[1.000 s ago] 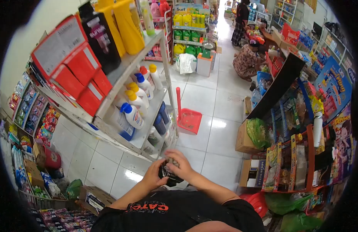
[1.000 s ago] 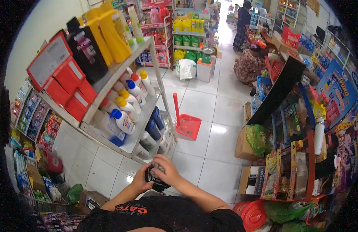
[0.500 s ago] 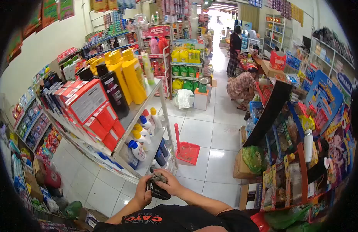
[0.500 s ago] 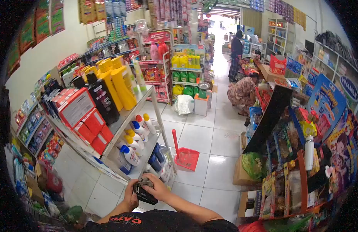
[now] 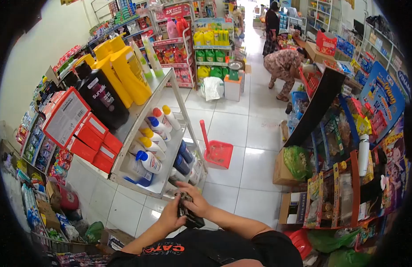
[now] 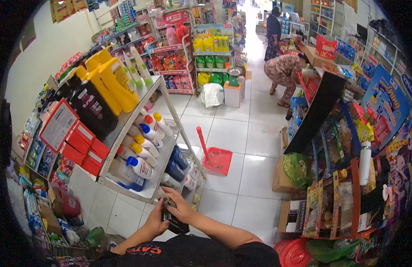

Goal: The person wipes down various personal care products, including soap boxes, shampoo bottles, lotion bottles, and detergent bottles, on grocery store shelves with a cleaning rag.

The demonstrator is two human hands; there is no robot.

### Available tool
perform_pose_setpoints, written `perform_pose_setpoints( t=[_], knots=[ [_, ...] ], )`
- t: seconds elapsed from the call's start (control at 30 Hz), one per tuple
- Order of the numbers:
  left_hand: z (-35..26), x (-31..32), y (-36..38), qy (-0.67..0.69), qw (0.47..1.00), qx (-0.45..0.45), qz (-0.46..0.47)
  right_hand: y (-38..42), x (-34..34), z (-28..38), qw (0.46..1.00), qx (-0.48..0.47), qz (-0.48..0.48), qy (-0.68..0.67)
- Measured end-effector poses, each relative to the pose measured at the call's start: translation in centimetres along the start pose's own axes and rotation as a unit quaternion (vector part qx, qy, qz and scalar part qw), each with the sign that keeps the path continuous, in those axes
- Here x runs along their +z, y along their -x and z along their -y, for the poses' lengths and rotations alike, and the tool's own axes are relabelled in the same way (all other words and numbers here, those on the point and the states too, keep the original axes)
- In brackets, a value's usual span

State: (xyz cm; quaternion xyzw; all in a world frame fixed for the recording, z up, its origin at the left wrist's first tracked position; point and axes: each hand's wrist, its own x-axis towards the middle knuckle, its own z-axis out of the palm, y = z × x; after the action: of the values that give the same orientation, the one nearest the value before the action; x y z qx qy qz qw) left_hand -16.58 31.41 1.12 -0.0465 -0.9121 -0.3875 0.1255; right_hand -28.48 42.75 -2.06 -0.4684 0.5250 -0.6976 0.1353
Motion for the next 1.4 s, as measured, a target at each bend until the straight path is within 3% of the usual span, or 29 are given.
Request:
perform_pose_setpoints(
  t=[0.07, 0.17, 0.27, 0.43, 0.57, 0.67, 0.8, 0.83, 0.87, 0.93, 1.0, 1.03, 1.13, 1.27, 1.33, 1.4],
  knots=[
    [1.4, 1.1, 0.7, 0.027, 0.998, 0.035, -0.048, -0.8, 0.0, 1.2, 0.999, -0.035, 0.040, -0.009],
    [1.8, 0.0, 1.6, 0.069, 0.996, -0.032, -0.035, -1.0, 0.2, 2.0, 0.994, -0.065, 0.081, -0.035],
    [0.3, -1.0, 1.4, 0.152, 0.972, -0.059, -0.172, -0.6, 0.5, 2.5, 0.985, -0.084, 0.148, -0.038],
    [-1.2, -5.4, 3.0, 0.291, 0.946, -0.126, -0.072, -0.8, 2.3, 0.6, 0.982, -0.020, 0.183, -0.039],
    [0.0, -3.6, 5.3, 0.281, 0.948, -0.121, -0.084, -1.7, 5.3, 0.4, 0.988, -0.056, 0.133, -0.054],
    [1.7, -2.7, 7.6, 0.274, 0.943, -0.157, -0.103, -0.9, 6.6, -1.0, 0.980, -0.055, 0.178, -0.070],
    [6.0, -5.2, 13.4, 0.258, 0.936, -0.179, -0.159, 0.2, 8.6, -2.1, 0.957, 0.008, 0.279, -0.078],
    [4.9, -6.7, 13.0, 0.245, 0.921, -0.218, -0.208, -0.2, 9.2, -1.4, 0.954, 0.045, 0.293, -0.046],
    [6.0, -8.1, 13.7, 0.219, 0.932, -0.176, -0.228, -0.5, 10.0, -1.5, 0.963, 0.039, 0.267, -0.013],
    [8.2, -10.6, 14.9, 0.312, 0.869, -0.229, -0.307, -1.2, 12.5, -2.0, 0.977, 0.023, 0.207, 0.049],
    [10.7, -12.4, 15.7, 0.397, 0.800, -0.198, -0.404, -3.3, 15.1, -1.2, 0.996, -0.010, 0.072, 0.055],
    [10.9, -14.2, 15.9, 0.469, 0.767, -0.208, -0.385, -3.8, 16.9, -0.8, 0.998, -0.025, 0.002, 0.059],
    [14.2, -17.9, 18.3, 0.498, 0.712, -0.263, -0.420, -6.2, 23.2, -1.6, 0.985, -0.144, -0.072, 0.063],
    [18.2, -21.0, 22.6, 0.623, 0.629, -0.270, -0.379, -8.6, 31.3, -3.3, 0.980, -0.135, 0.076, 0.124],
    [17.1, -22.0, 23.4, 0.576, 0.684, -0.272, -0.356, -10.2, 34.9, -4.4, 0.961, -0.152, 0.105, 0.206],
    [17.0, -22.7, 24.3, 0.592, 0.675, -0.320, -0.302, -12.3, 37.4, -5.3, 0.926, -0.176, 0.114, 0.314]
  ],
)
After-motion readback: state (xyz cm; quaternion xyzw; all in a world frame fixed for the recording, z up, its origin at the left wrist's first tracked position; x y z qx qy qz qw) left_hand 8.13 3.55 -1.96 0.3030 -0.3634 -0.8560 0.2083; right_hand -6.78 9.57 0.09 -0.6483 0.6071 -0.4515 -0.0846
